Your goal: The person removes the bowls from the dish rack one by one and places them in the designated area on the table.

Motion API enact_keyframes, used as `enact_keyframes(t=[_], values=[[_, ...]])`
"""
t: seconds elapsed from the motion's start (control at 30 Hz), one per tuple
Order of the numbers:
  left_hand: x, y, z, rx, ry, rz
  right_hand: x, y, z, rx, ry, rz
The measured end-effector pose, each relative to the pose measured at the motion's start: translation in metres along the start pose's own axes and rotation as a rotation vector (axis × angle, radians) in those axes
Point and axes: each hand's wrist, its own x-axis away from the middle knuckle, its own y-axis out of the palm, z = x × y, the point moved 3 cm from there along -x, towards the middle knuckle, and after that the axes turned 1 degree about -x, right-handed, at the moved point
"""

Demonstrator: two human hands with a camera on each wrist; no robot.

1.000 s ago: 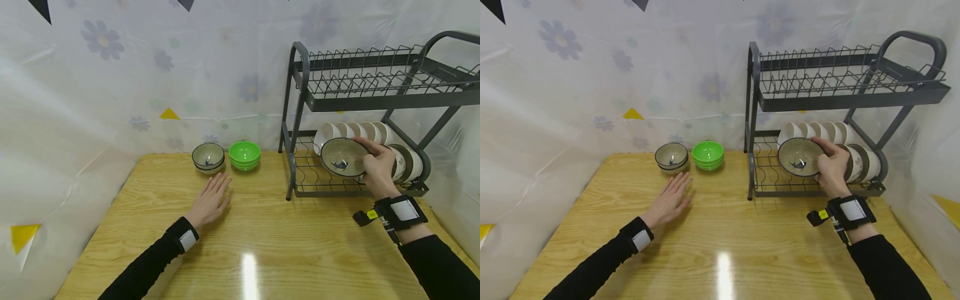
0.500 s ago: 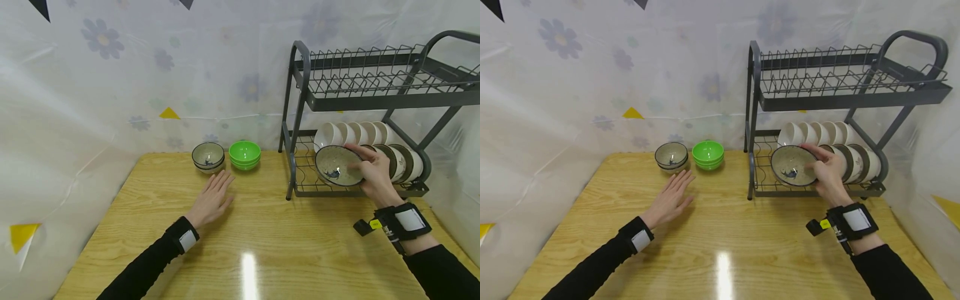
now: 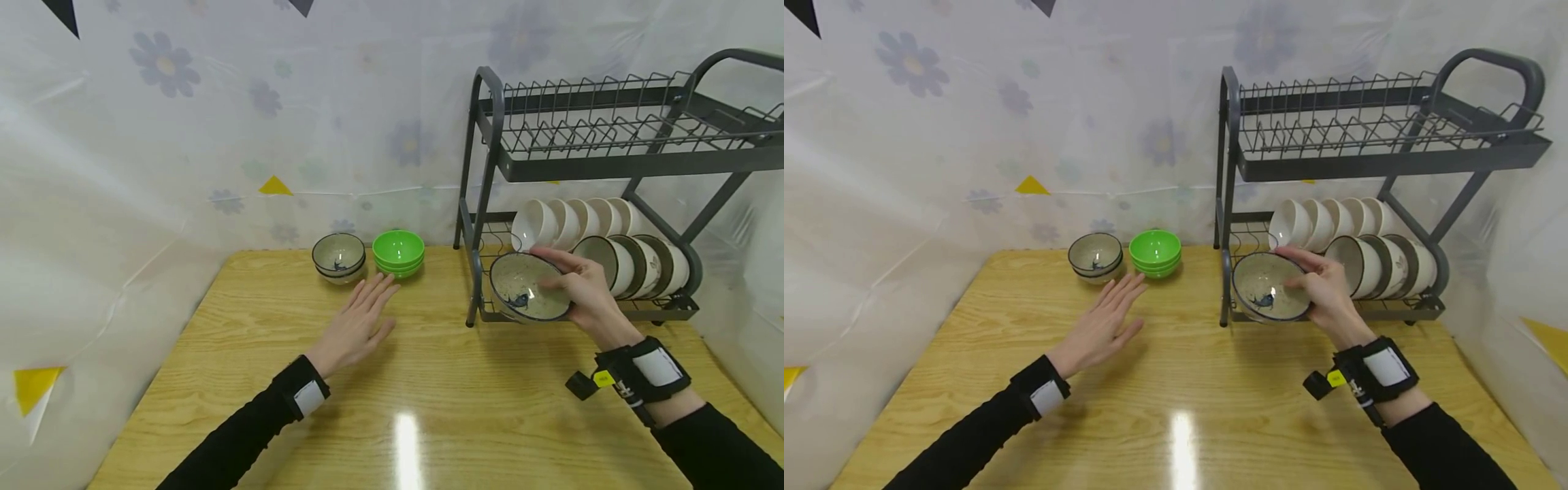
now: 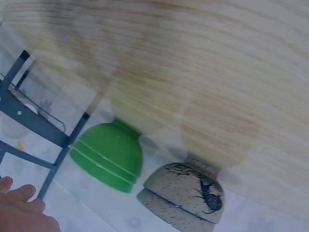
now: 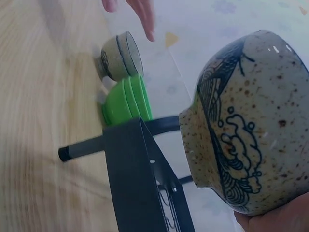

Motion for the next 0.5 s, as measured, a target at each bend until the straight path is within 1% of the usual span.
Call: enact_keyframes(t=[0.17,0.23,0.4,0.5], values=[[-0.003,-0.007,0.013,-0.001,0.061,0.048,0.001,0.016,0.005,0.019,0.040,-0.054],[-0.004,-0.010,0.019,0.012,0.082,0.063,0.001,0.023,0.008,0.026,0.053,-0.076],[-0.005,-0.016,0.035,0.036,0.159,0.096,0.000,0.037,0.016,0.088,0.048,-0.100],[-0.006,-0.018,0.043,0.012,0.210,0.123,0.000,0.045,0.020,0.128,0.036,-0.111]])
